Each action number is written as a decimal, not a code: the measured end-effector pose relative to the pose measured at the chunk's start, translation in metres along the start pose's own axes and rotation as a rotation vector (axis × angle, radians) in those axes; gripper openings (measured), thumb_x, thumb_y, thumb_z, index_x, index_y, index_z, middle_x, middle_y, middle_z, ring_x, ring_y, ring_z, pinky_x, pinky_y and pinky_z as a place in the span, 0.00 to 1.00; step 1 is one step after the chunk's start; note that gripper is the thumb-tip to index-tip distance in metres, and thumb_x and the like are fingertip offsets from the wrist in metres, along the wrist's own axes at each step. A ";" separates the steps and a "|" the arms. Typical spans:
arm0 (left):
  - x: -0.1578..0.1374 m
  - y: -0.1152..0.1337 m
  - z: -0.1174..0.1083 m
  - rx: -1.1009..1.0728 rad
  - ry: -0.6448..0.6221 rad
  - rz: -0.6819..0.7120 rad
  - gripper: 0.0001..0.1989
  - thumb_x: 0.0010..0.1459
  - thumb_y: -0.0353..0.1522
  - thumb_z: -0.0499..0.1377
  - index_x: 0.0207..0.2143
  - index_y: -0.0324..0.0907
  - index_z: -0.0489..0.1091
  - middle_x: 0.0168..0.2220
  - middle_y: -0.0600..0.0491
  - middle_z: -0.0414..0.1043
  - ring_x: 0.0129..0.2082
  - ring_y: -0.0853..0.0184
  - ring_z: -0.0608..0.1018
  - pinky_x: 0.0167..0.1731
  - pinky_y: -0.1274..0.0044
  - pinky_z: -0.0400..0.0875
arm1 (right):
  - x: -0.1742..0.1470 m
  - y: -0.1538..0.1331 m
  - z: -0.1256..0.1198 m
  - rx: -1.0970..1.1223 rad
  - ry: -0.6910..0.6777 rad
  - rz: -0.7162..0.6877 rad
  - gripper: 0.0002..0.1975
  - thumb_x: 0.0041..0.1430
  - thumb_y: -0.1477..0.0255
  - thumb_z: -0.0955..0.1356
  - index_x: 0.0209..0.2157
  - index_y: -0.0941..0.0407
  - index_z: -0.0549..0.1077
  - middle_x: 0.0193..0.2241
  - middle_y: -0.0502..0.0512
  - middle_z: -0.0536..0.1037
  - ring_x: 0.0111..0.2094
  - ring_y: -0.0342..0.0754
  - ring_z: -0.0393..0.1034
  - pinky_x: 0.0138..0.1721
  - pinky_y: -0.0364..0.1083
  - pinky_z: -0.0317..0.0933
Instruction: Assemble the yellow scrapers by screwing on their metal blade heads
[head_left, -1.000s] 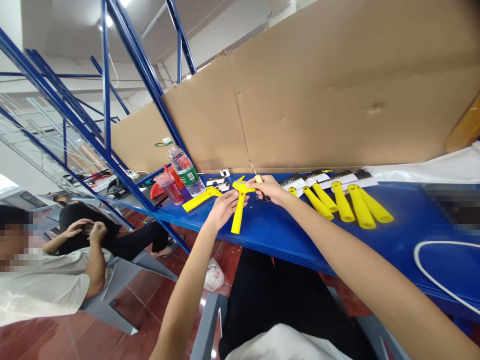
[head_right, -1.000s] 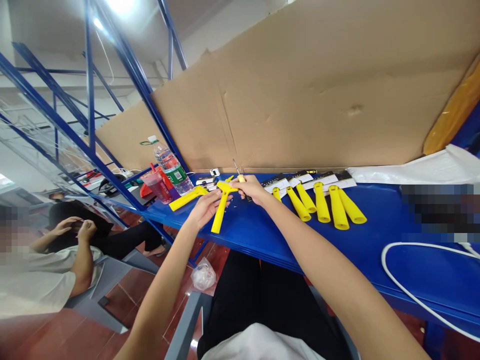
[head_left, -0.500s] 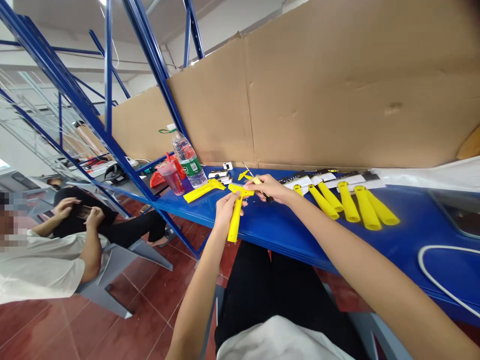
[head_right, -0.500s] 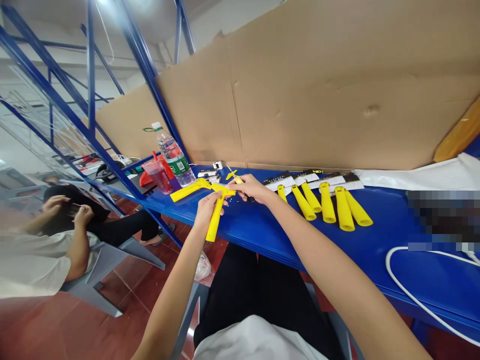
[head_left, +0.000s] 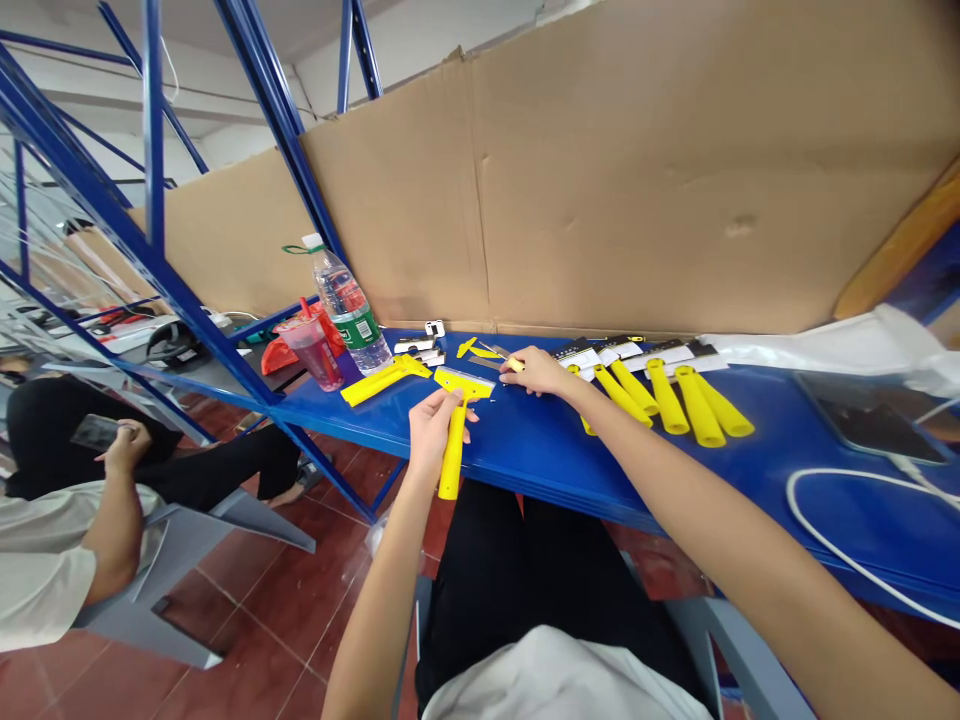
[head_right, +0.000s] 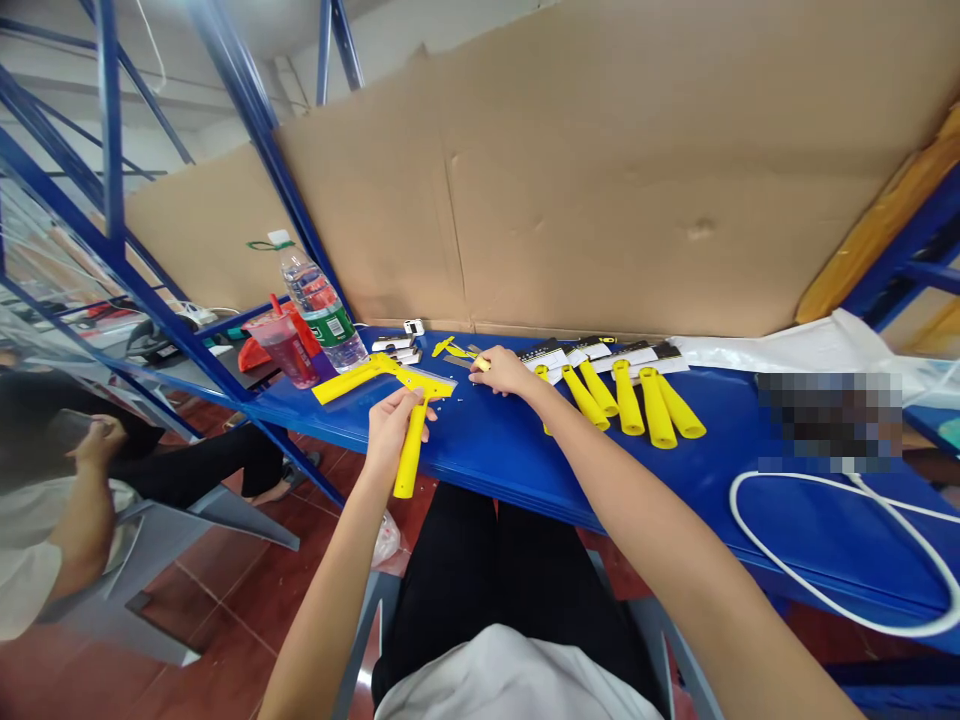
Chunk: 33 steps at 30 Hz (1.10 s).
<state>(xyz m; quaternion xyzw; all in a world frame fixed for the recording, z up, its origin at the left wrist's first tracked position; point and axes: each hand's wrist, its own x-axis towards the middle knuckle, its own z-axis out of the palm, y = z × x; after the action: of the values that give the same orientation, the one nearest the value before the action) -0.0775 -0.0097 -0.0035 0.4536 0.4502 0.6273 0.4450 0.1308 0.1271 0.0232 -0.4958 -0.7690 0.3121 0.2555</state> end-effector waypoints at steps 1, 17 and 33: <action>0.000 0.001 0.000 0.000 -0.004 -0.005 0.22 0.58 0.48 0.73 0.38 0.37 0.80 0.33 0.45 0.84 0.17 0.72 0.75 0.18 0.80 0.70 | 0.003 0.000 0.001 -0.007 -0.014 0.005 0.06 0.64 0.75 0.77 0.43 0.60 0.84 0.29 0.54 0.83 0.18 0.41 0.71 0.17 0.40 0.62; 0.001 0.003 0.003 0.014 -0.042 -0.048 0.22 0.60 0.48 0.72 0.39 0.36 0.81 0.32 0.45 0.85 0.15 0.71 0.75 0.18 0.78 0.70 | 0.002 -0.007 -0.005 -0.012 -0.045 -0.061 0.04 0.70 0.72 0.73 0.40 0.59 0.79 0.23 0.48 0.73 0.19 0.42 0.67 0.17 0.41 0.60; 0.004 0.005 0.008 0.036 -0.040 -0.071 0.19 0.58 0.44 0.72 0.38 0.35 0.81 0.28 0.45 0.84 0.14 0.70 0.74 0.16 0.78 0.70 | -0.046 -0.045 0.012 0.387 -0.124 -0.100 0.13 0.58 0.64 0.80 0.37 0.59 0.81 0.18 0.44 0.71 0.15 0.38 0.60 0.18 0.41 0.53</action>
<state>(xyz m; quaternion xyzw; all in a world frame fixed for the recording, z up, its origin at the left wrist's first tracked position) -0.0713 -0.0056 0.0038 0.4575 0.4683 0.5938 0.4677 0.1126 0.0683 0.0440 -0.3787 -0.7325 0.4709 0.3135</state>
